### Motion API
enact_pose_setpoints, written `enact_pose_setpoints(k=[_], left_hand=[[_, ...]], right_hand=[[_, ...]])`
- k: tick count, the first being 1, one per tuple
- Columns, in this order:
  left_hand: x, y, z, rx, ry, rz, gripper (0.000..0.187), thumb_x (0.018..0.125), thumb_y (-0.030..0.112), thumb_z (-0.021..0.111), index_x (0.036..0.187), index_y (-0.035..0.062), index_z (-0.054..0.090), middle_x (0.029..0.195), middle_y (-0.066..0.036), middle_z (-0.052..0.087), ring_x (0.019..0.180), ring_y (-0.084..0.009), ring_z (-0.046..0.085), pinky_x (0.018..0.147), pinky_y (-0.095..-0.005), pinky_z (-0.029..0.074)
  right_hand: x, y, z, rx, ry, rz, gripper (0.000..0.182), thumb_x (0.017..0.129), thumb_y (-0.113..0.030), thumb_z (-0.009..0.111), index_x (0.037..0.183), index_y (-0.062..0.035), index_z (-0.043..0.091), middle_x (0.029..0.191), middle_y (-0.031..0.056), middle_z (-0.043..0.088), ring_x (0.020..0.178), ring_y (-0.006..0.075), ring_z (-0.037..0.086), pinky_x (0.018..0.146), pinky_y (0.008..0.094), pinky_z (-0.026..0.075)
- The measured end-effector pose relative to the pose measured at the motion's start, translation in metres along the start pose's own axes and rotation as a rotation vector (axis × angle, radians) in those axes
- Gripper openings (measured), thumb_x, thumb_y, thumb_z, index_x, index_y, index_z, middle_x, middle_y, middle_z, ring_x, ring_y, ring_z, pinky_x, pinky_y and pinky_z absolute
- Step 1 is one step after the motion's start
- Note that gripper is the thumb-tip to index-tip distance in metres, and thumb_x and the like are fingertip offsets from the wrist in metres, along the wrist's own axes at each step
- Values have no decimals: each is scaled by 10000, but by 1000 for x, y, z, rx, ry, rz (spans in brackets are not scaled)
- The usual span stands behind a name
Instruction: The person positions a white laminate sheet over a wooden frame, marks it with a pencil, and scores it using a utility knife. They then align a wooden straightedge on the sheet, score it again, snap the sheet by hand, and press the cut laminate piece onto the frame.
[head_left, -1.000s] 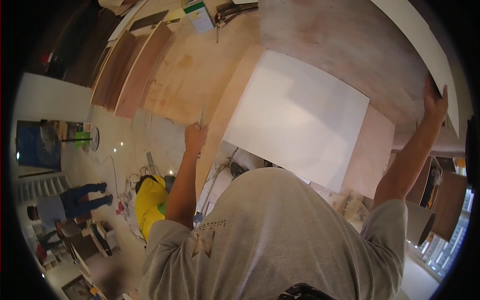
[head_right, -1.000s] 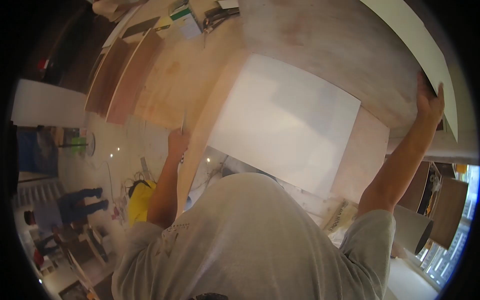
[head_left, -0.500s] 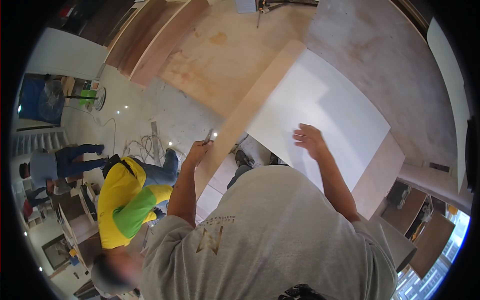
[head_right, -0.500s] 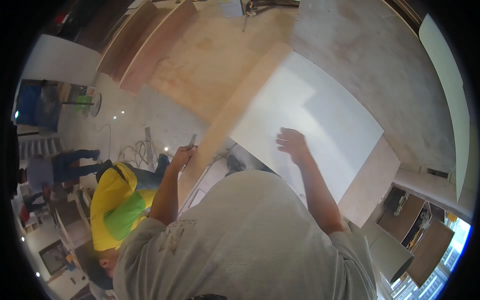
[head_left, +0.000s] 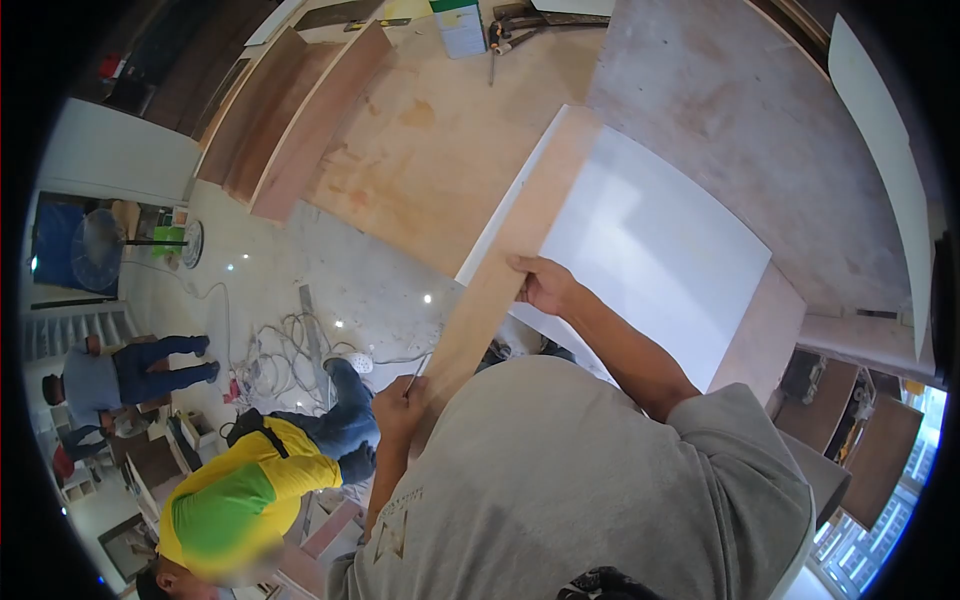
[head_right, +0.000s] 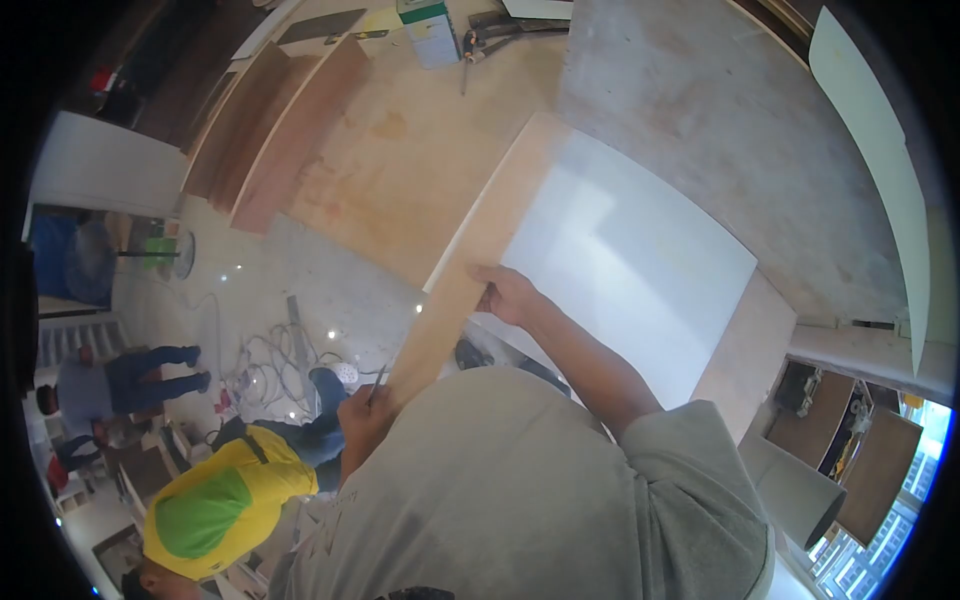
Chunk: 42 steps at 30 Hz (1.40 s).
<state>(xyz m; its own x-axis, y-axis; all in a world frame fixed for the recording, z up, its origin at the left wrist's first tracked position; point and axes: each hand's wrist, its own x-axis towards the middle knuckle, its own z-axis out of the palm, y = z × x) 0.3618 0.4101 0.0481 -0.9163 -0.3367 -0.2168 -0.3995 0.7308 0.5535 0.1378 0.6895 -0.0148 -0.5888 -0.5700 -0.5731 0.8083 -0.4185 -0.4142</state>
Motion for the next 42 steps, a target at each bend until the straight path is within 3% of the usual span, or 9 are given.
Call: enact_pose_setpoints(k=[2, 7, 10, 12, 18, 23, 30, 36, 42], left_hand=[[5, -9, -12, -63, -23, 119, 215, 822, 273, 748, 904, 75, 738, 739, -162, 679, 671, -336, 672, 605, -385, 518], [52, 19, -12, 132, -55, 568, 147, 794, 221, 732, 811, 82, 687, 662, -125, 621, 623, -330, 635, 553, -422, 478], [90, 56, 11, 357, 109, 808, 247, 765, 176, 718, 997, 99, 679, 666, -86, 617, 598, -303, 623, 545, -424, 482], [105, 96, -5, 349, 281, 910, 377, 731, 136, 722, 1100, 82, 664, 677, -89, 602, 590, -288, 607, 539, -415, 477], [93, 125, -24, -210, 547, 628, 160, 857, 153, 716, 984, 57, 720, 763, -100, 662, 642, -213, 620, 602, -316, 483], [98, 64, 49, -491, -73, 5, 255, 867, 234, 737, 825, -14, 699, 599, -33, 569, 624, -60, 503, 562, -282, 446], [80, 55, 174, -680, -473, -212, 353, 850, 325, 752, 815, -23, 702, 578, -38, 590, 473, -94, 521, 443, -270, 425], [70, 97, 189, -897, -461, -438, 299, 801, 244, 800, 746, -17, 667, 609, -58, 614, 432, -113, 516, 385, -270, 391], [66, 101, 199, -1054, -407, -401, 223, 799, 173, 778, 761, -22, 677, 625, -66, 628, 449, -126, 541, 406, -264, 402]], right_hand=[[-21, 7, -9, 5, -62, -21, 449, 950, -192, 615, 1353, -22, 516, 1329, 123, 596, 1220, 297, 588, 1035, 512, 458], [-83, 17, -50, 215, -89, -217, 607, 1003, -486, 482, 1421, -49, 429, 1420, 153, 507, 1319, 344, 484, 1073, 576, 392], [-123, 28, -85, 255, 52, -437, 795, 957, -696, 375, 1447, -71, 373, 1459, 165, 454, 1366, 370, 416, 1105, 604, 335], [-158, 31, -98, 346, 144, -541, 743, 889, -695, 522, 1374, -132, 485, 1378, 85, 554, 1319, 299, 482, 1107, 532, 368], [-248, 40, -141, 609, 546, -850, 656, 910, -597, 578, 1347, -111, 516, 1335, 93, 592, 1251, 300, 551, 1037, 500, 472], [-284, 52, -189, 626, 662, -1054, 679, 912, -558, 600, 1370, -71, 482, 1394, 106, 545, 1298, 316, 512, 1109, 521, 419], [-306, 52, -234, 803, 630, -1117, 738, 908, -527, 608, 1419, -25, 430, 1414, 170, 528, 1307, 376, 503, 1109, 536, 423], [-311, 45, -247, 857, 628, -1110, 781, 869, -502, 637, 1431, -5, 418, 1437, 188, 513, 1318, 399, 496, 1117, 582, 403], [-320, 34, -244, 773, 692, -1136, 755, 869, -510, 641, 1422, -34, 445, 1432, 162, 526, 1308, 385, 511, 1111, 577, 411]])
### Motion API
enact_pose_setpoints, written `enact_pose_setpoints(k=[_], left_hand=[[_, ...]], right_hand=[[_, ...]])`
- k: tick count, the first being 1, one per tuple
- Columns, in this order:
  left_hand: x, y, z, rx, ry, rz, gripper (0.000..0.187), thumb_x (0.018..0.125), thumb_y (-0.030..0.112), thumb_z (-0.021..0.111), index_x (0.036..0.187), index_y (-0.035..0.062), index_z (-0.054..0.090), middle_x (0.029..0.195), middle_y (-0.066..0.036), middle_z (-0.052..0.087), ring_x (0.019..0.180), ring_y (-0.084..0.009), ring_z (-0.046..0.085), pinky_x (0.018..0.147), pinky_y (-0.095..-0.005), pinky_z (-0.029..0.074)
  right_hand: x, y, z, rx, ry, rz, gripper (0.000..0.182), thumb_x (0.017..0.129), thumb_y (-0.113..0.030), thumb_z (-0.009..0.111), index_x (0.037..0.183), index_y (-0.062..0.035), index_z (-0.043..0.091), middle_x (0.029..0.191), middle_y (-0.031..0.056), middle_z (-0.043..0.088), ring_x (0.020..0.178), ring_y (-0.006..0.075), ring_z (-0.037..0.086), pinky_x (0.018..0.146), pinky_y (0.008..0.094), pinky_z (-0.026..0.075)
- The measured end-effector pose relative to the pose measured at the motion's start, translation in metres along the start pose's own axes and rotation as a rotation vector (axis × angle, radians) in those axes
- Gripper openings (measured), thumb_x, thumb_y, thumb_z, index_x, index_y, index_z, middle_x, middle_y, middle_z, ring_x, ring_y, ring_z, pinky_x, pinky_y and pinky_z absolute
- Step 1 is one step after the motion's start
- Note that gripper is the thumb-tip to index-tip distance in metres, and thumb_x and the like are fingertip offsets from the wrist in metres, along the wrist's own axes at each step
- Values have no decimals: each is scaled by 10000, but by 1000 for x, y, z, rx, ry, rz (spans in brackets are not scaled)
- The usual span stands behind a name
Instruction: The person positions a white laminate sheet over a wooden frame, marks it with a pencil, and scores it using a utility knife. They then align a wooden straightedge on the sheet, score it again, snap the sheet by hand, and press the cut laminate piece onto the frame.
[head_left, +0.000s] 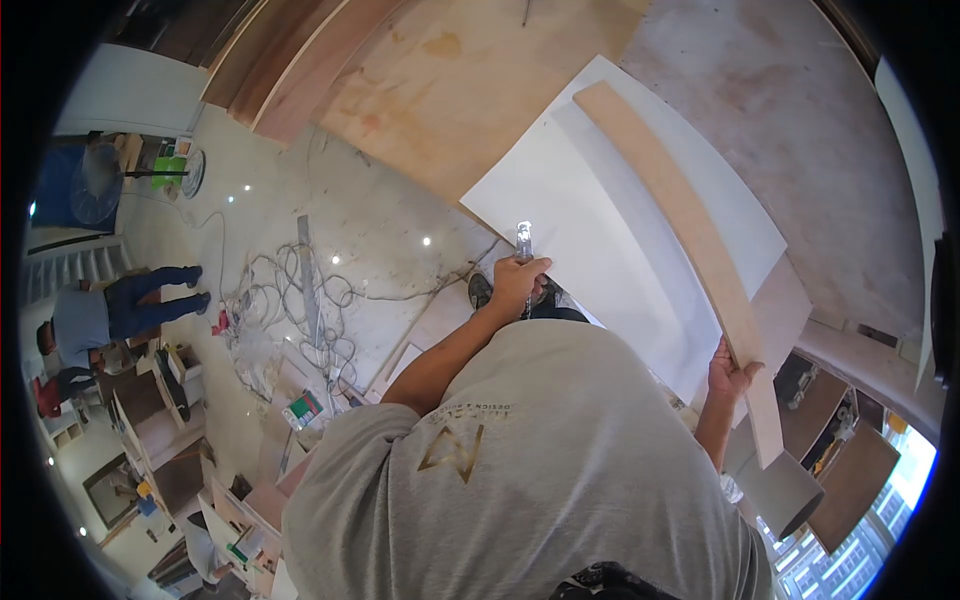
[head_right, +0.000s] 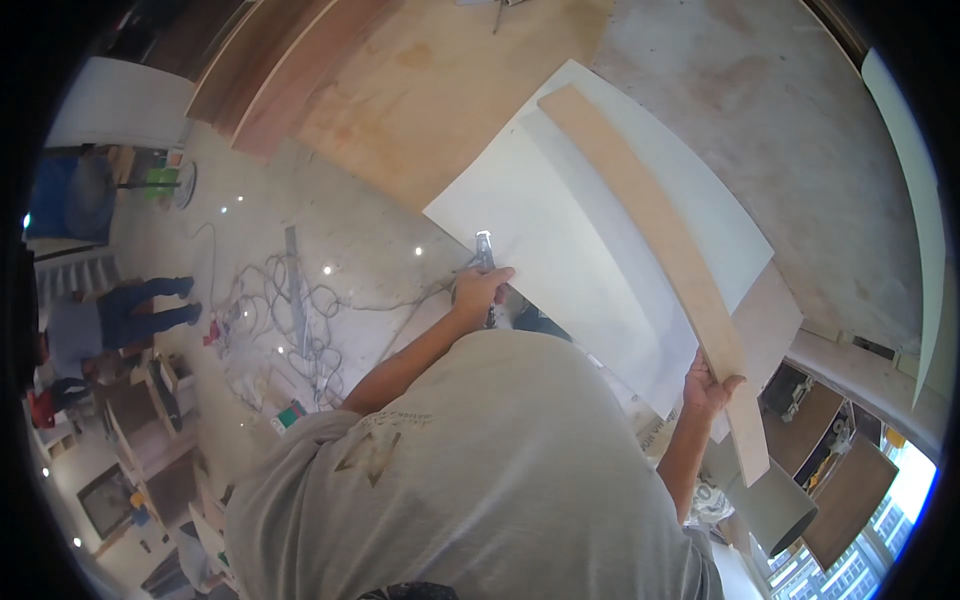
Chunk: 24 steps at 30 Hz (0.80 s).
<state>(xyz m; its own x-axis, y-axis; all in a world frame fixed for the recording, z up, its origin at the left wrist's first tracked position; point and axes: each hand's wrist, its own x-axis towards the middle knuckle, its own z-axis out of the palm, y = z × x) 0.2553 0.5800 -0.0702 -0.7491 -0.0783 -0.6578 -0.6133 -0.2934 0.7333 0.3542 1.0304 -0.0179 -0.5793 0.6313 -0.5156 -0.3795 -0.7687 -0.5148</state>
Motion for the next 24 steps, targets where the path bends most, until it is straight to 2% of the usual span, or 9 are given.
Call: enact_pose_setpoints(k=[3, 6, 9, 12, 15, 18, 21, 22, 24], left_hand=[[-11, 29, -1, 35, 69, 95, 211, 800, 160, 769, 767, -30, 682, 652, -80, 649, 484, -135, 574, 447, -262, 451], [-24, 71, -13, 61, 224, 114, 183, 814, 131, 755, 762, -31, 686, 675, -73, 661, 526, -137, 603, 494, -267, 497], [-32, 93, -29, -61, 184, 299, 157, 823, 93, 742, 741, -27, 682, 683, -53, 658, 576, -127, 620, 546, -268, 531], [-42, 118, -49, 15, 296, 432, 166, 832, 70, 736, 710, -9, 657, 661, -20, 623, 572, -94, 575, 523, -249, 481], [-42, 130, -86, 120, 411, 584, 138, 814, 104, 742, 774, -10, 676, 686, -6, 606, 576, -90, 534, 535, -260, 431], [-66, 171, -112, 188, 589, 660, 230, 837, 79, 743, 664, 30, 601, 619, 20, 543, 525, -60, 456, 476, -238, 350], [-78, 203, -150, 130, 690, 711, 228, 838, 85, 742, 663, 17, 613, 611, 18, 536, 520, -60, 452, 473, -241, 354], [-84, 214, -160, 162, 735, 733, 229, 842, 93, 739, 670, 3, 616, 609, 16, 534, 519, -61, 449, 472, -242, 352], [-93, 235, -181, 223, 823, 766, 238, 849, 109, 733, 685, -25, 623, 606, 13, 531, 517, -64, 444, 472, -244, 350]], right_hand=[[3, -3, -3, -10, -9, 9, 738, 887, -510, 623, 1419, -31, 443, 1418, 164, 537, 1310, 374, 512, 1109, 578, 413], [6, -4, 0, -25, -28, -3, 731, 898, -517, 611, 1418, -32, 442, 1395, 167, 555, 1299, 368, 524, 1111, 571, 412], [13, -2, -6, -28, -4, -15, 732, 918, -547, 569, 1420, -32, 434, 1392, 170, 554, 1289, 371, 531, 1102, 560, 425], [23, 9, -15, -32, 76, -21, 718, 953, -603, 473, 1390, -33, 472, 1356, 169, 586, 1242, 372, 571, 1052, 559, 472], [36, 19, -32, 56, 100, 46, 717, 956, -612, 465, 1392, -42, 475, 1341, 169, 591, 1217, 369, 584, 1037, 551, 484], [58, 34, -51, 24, 215, 34, 704, 966, -606, 460, 1390, -45, 477, 1333, 170, 592, 1208, 367, 586, 1034, 547, 485], [74, 42, -47, 93, 144, 92, 683, 979, -588, 460, 1396, -47, 468, 1339, 168, 585, 1215, 372, 577, 1038, 543, 482], [73, 44, -35, 18, 191, 55, 659, 989, -560, 471, 1400, -45, 462, 1346, 173, 575, 1226, 378, 566, 1041, 544, 480], [86, 44, -21, 35, 135, 79, 641, 983, -539, 501, 1415, -68, 451, 1379, 163, 553, 1261, 376, 539, 1056, 556, 461]])
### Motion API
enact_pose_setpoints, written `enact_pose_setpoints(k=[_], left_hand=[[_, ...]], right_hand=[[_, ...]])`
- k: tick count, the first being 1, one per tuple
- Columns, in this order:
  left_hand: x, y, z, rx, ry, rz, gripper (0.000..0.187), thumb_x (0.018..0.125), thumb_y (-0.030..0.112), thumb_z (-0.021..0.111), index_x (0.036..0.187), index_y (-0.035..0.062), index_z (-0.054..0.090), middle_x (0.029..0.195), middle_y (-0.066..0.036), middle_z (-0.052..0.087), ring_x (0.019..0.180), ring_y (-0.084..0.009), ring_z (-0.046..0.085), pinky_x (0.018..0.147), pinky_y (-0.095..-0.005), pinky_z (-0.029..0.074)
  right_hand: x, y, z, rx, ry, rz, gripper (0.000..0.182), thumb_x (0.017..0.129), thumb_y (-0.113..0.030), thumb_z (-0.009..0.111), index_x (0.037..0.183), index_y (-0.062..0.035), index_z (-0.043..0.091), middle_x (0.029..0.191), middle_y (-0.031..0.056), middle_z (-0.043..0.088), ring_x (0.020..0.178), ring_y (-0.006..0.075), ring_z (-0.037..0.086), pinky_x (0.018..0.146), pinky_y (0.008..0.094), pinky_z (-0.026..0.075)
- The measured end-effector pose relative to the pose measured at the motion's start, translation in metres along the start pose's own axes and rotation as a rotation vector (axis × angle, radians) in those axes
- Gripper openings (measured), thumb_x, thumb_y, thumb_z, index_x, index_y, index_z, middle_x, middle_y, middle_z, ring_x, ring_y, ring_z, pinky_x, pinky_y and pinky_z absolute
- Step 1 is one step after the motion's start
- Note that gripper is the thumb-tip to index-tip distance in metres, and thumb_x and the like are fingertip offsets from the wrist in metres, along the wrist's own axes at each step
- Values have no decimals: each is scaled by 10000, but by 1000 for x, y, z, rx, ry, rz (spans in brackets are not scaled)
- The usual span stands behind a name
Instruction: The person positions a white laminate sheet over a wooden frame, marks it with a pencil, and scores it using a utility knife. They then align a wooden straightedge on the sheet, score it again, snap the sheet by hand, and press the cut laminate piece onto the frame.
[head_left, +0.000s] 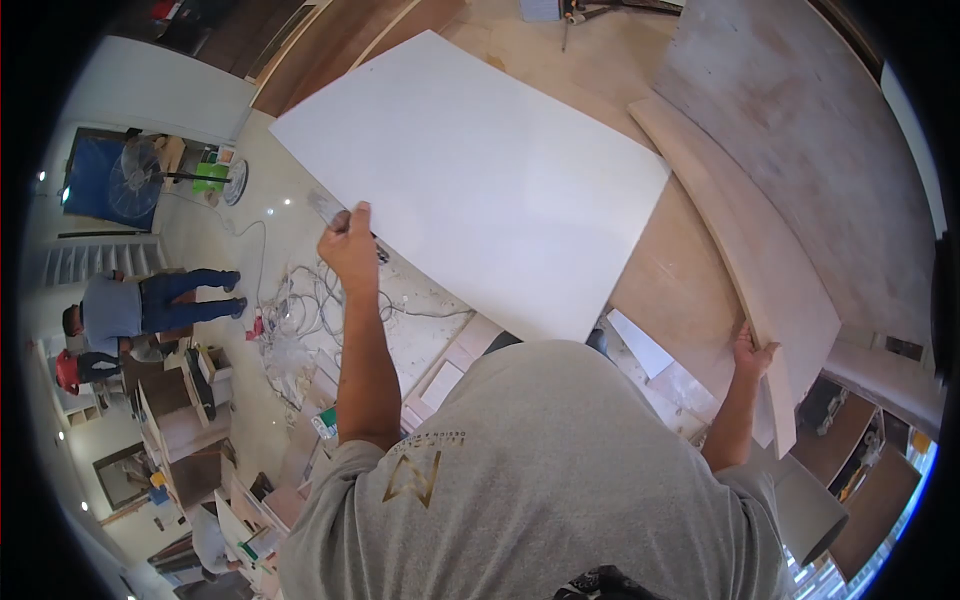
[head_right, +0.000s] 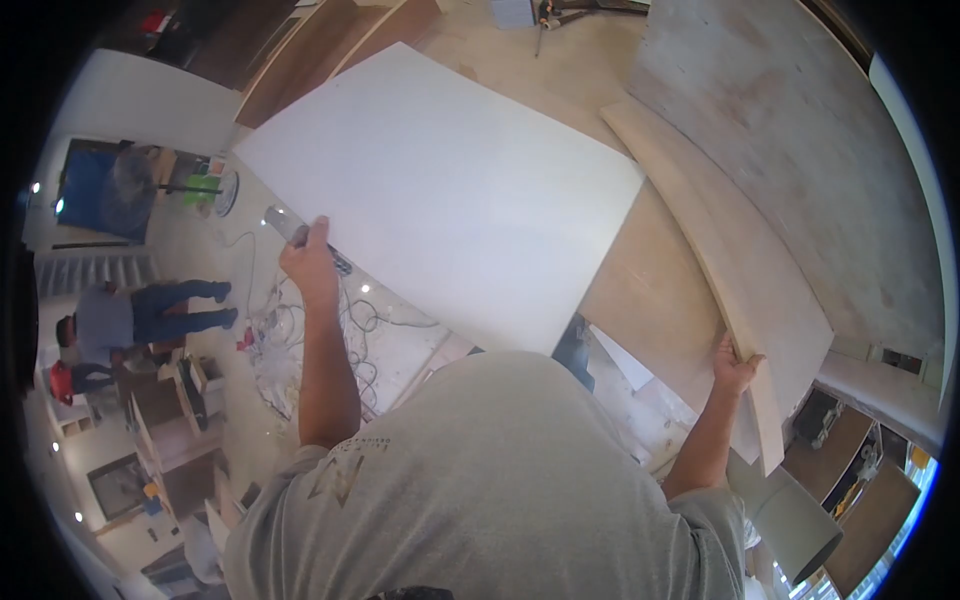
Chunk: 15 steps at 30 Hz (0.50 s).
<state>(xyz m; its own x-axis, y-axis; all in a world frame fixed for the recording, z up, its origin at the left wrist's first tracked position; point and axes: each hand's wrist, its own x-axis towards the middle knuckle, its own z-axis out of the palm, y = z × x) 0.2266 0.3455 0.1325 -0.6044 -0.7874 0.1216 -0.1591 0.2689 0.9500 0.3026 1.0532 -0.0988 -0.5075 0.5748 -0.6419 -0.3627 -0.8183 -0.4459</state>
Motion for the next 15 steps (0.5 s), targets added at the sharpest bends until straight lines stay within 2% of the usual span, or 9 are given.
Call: enact_pose_setpoints(k=[3, 5, 6, 7, 8, 9, 11, 13, 15], left_hand=[[39, -4, -21, 127, -23, 242, 280, 863, 141, 724, 702, -63, 620, 612, 1, 541, 507, -66, 443, 472, -254, 365], [51, 4, -25, 114, -26, 254, 280, 867, 158, 721, 745, -85, 655, 665, -38, 613, 575, -99, 519, 554, -280, 437], [62, 2, -25, 99, -6, 291, 271, 868, 156, 720, 761, -87, 667, 685, -51, 634, 602, -110, 542, 584, -285, 455], [68, 7, -25, 81, 11, 331, 263, 868, 155, 720, 778, -88, 679, 704, -63, 655, 629, -121, 564, 615, -290, 474], [74, 13, -28, 241, 52, 359, 249, 881, 146, 704, 850, -101, 696, 762, -86, 694, 704, -150, 604, 686, -292, 493], [80, 17, -30, 188, 44, 332, 249, 885, 144, 704, 871, -104, 692, 787, -88, 698, 717, -151, 607, 697, -289, 495], [91, 20, -36, 78, 31, 271, 252, 894, 141, 704, 912, -110, 685, 836, -93, 706, 745, -152, 613, 718, -284, 499], [101, 27, -43, 3, 24, 380, 274, 893, 146, 720, 958, -116, 675, 892, -98, 709, 789, -149, 617, 739, -283, 499], [105, 37, -49, -57, 11, 428, 282, 890, 146, 736, 982, -112, 668, 926, -91, 704, 821, -142, 613, 755, -278, 498]], right_hand=[[15, 7, 35, -83, -48, 63, 648, 986, -497, 530, 1430, -38, 421, 1391, 173, 537, 1292, 368, 513, 1086, 545, 432], [34, 4, 53, -208, -149, 206, 659, 991, -480, 534, 1434, -10, 406, 1381, 189, 538, 1293, 361, 513, 1100, 520, 421], [26, 5, 73, -341, -127, 387, 687, 990, -480, 545, 1431, 23, 389, 1348, 200, 546, 1269, 355, 527, 1075, 472, 439], [25, 17, 85, -570, -199, 479, 688, 983, -493, 550, 1415, 23, 407, 1315, 191, 565, 1235, 342, 549, 1038, 462, 458], [22, 28, 98, -799, -270, 560, 689, 977, -506, 555, 1400, 22, 426, 1281, 183, 584, 1202, 330, 571, 1001, 452, 478], [18, 39, 111, -1033, -339, 631, 691, 971, -519, 561, 1385, 21, 445, 1248, 174, 603, 1169, 317, 594, 965, 442, 498], [-7, 76, 129, -1269, -651, 568, 652, 938, -540, 588, 1308, -5, 536, 1119, 128, 648, 1049, 260, 643, 854, 418, 520], [-69, 133, 165, -1521, -775, 191, 579, 910, -518, 626, 1235, -39, 607, 1092, 111, 667, 988, 215, 661, 816, 399, 520], [-93, 183, 190, -1463, -902, 23, 557, 885, -476, 670, 1236, -48, 622, 1169, 134, 658, 1044, 224, 644, 826, 391, 514]])
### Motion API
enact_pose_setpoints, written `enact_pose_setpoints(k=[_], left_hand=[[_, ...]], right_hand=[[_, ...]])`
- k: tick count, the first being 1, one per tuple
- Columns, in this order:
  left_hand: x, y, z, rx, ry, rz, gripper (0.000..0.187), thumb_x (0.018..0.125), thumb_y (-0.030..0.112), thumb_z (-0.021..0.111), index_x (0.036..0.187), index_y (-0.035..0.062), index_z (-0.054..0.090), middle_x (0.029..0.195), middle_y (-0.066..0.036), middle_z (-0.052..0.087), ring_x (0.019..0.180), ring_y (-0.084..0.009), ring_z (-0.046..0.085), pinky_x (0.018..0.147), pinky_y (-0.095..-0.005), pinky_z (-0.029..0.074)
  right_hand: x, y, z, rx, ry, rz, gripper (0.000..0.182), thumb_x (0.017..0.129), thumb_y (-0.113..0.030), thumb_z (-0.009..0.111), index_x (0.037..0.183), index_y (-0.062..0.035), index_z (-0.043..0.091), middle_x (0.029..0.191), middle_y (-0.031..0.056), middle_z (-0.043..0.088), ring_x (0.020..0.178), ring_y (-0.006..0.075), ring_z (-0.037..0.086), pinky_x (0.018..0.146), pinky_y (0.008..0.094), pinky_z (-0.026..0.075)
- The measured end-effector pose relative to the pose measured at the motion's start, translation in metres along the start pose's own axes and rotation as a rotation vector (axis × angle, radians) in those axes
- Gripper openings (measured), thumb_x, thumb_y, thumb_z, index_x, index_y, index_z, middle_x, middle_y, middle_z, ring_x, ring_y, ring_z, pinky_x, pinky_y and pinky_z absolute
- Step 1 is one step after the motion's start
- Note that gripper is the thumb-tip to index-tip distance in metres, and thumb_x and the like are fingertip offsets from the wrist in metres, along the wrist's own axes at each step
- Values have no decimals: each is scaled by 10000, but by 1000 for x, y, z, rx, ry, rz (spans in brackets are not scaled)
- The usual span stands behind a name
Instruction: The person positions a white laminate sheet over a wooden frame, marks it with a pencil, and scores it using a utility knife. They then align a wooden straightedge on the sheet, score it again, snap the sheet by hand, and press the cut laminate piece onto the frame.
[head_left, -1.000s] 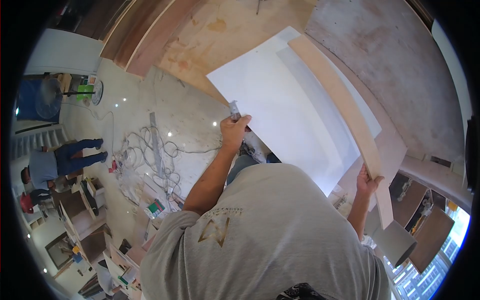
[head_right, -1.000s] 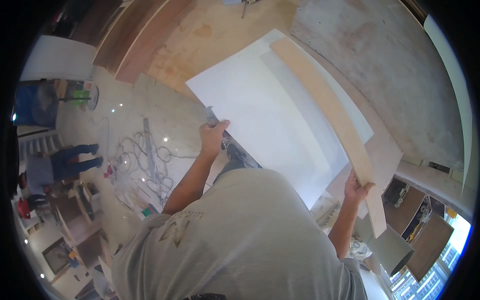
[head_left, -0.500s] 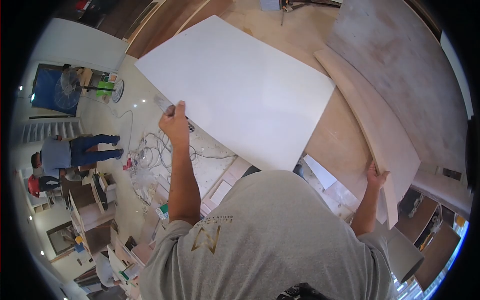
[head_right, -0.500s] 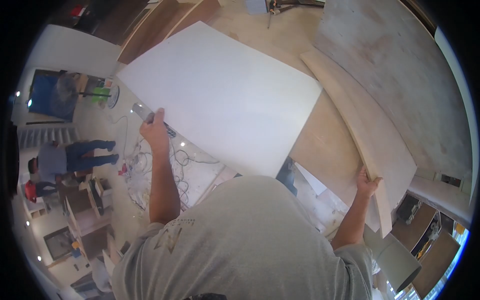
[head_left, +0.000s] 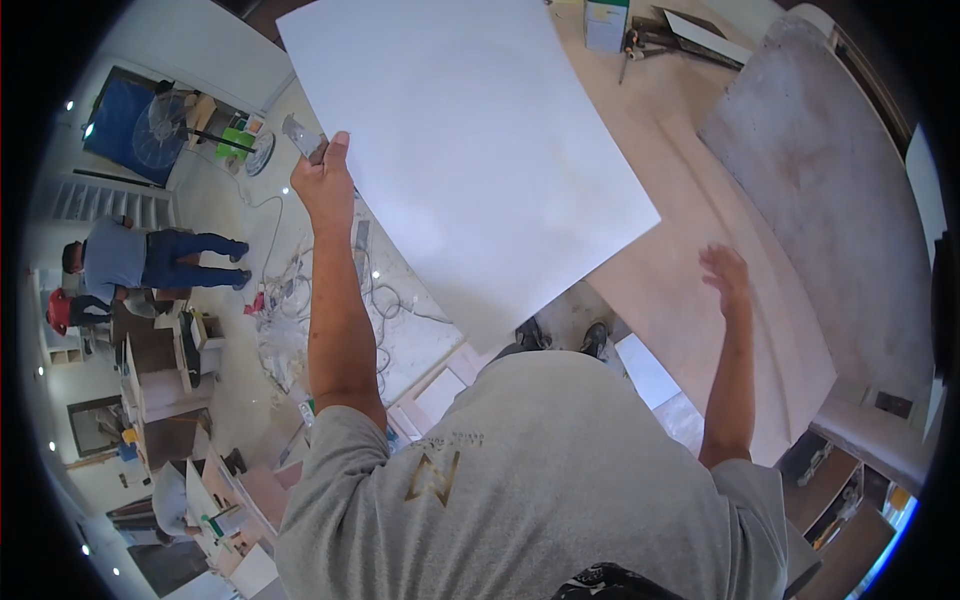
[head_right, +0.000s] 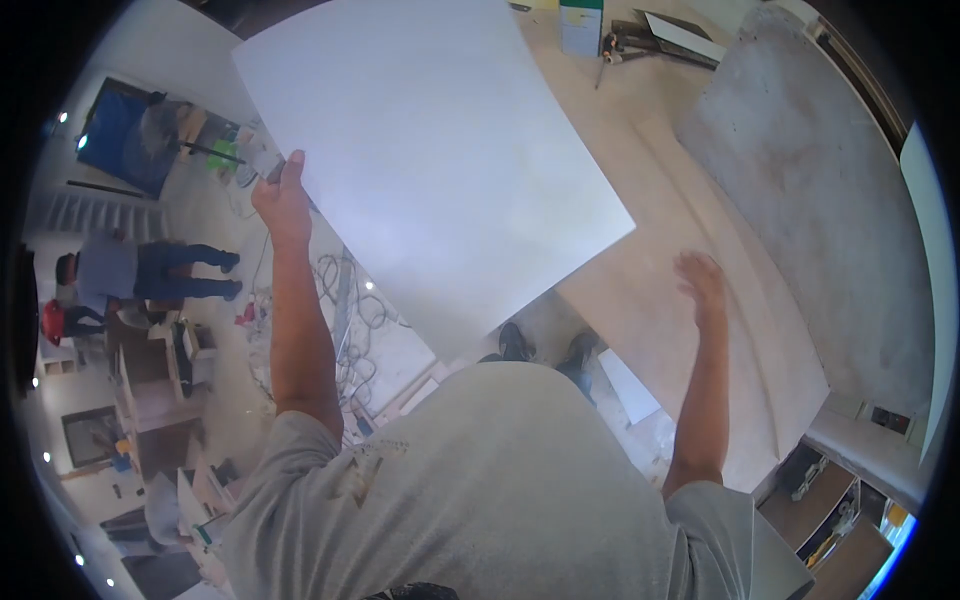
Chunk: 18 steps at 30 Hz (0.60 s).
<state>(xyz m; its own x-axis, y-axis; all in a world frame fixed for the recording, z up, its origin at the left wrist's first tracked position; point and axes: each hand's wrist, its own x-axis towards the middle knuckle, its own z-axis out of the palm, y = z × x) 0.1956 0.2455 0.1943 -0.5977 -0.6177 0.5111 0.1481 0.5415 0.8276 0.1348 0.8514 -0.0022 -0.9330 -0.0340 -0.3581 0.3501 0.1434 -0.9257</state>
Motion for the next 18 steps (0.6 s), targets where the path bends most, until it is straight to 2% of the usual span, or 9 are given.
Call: enact_pose_setpoints(k=[2, 5, 8, 11, 13, 17, 18], left_hand=[[7, 10, -7, -50, -6, -17, 271, 885, 139, 752, 986, -97, 666, 937, -71, 691, 838, -129, 601, 765, -272, 496], [16, 19, -24, -165, 40, -67, 198, 881, 115, 757, 922, -58, 670, 871, -23, 649, 797, -98, 565, 744, -253, 479], [26, 10, -47, -310, 106, -172, 145, 866, 77, 764, 886, -25, 662, 830, 11, 605, 760, -80, 528, 733, -241, 459], [34, -4, -75, -489, 173, -151, 154, 844, 65, 781, 896, -21, 664, 820, 17, 601, 743, -77, 516, 720, -237, 440], [41, -20, -97, -435, 193, -202, 164, 831, 53, 787, 915, -21, 668, 832, 16, 601, 750, -77, 516, 720, -236, 433], [56, -52, -108, -325, 197, -295, 151, 838, 79, 777, 896, -17, 677, 772, 28, 589, 690, -70, 500, 644, -241, 420], [61, -60, -103, -315, 122, -331, 149, 841, 98, 772, 879, -13, 681, 744, 27, 586, 663, -73, 498, 617, -252, 418]], right_hand=[[25, -43, 57, -116, 92, -45, 649, 877, -461, 692, 1333, -18, 559, 1294, 155, 608, 1147, 243, 600, 882, 388, 494], [104, -35, 110, -385, 278, -438, 755, 875, -472, 698, 1425, -7, 470, 1378, 147, 549, 1227, 243, 539, 939, 367, 456], [113, -63, 162, -221, 50, -365, 835, 879, -483, 696, 1471, 20, 391, 1408, 142, 505, 1238, 224, 510, 968, 346, 425], [107, -72, 199, -194, -144, -121, 705, 900, -503, 668, 1301, 61, 533, 1225, 132, 594, 1111, 185, 546, 949, 321, 435], [102, -61, 213, -128, -228, -52, 662, 913, -516, 656, 1232, 60, 588, 1159, 125, 633, 1058, 180, 576, 933, 319, 457], [65, -56, 233, 171, -235, -122, 594, 930, -521, 652, 1170, 22, 620, 1103, 97, 654, 999, 184, 615, 888, 332, 501], [54, -60, 237, 258, -214, -142, 577, 934, -516, 652, 1150, 18, 628, 1081, 87, 656, 980, 177, 616, 874, 332, 505]])
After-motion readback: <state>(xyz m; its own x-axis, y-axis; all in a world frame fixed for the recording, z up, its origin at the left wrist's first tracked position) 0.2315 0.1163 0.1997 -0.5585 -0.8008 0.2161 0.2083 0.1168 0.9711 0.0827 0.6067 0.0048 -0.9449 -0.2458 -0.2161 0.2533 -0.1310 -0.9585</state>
